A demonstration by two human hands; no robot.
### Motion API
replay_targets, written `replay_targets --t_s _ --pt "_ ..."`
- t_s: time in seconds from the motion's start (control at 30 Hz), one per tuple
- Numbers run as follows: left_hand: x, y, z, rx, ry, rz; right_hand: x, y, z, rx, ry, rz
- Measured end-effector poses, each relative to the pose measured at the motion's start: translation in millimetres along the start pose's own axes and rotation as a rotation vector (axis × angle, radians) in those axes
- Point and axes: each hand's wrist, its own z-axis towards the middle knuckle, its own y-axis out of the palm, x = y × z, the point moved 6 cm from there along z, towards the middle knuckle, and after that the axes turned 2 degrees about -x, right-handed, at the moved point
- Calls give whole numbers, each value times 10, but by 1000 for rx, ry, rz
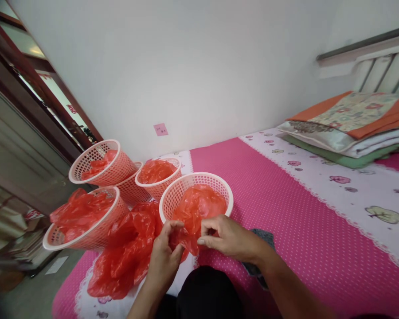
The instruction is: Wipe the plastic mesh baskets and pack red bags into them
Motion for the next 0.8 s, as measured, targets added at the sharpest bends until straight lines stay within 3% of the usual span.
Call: replay_targets --t_s 0.17,0.27,0.4,0.6,0.63,0.7,0.8 --pt "192 105 25 -130 125 46 122 -201 141 242 10 -206" --pt "272 146 36 -151 131 42 308 -109 347 184 61 -365" --pt "237 136 3 -177 45 35 440 14 484 123 82 -330" --pt "184 49 10 -123 -62 -52 217 -358 232 478 -111 -152" --pt "191 45 29 -89 -81 -71 210 -367 218 454 -116 -143" --pt "209 66 66 -29 -121 -85 239 -263 259 285 -85 -185" --pt "247 172 96 -42 -121 -93 310 -6 370 43 -41 -297"
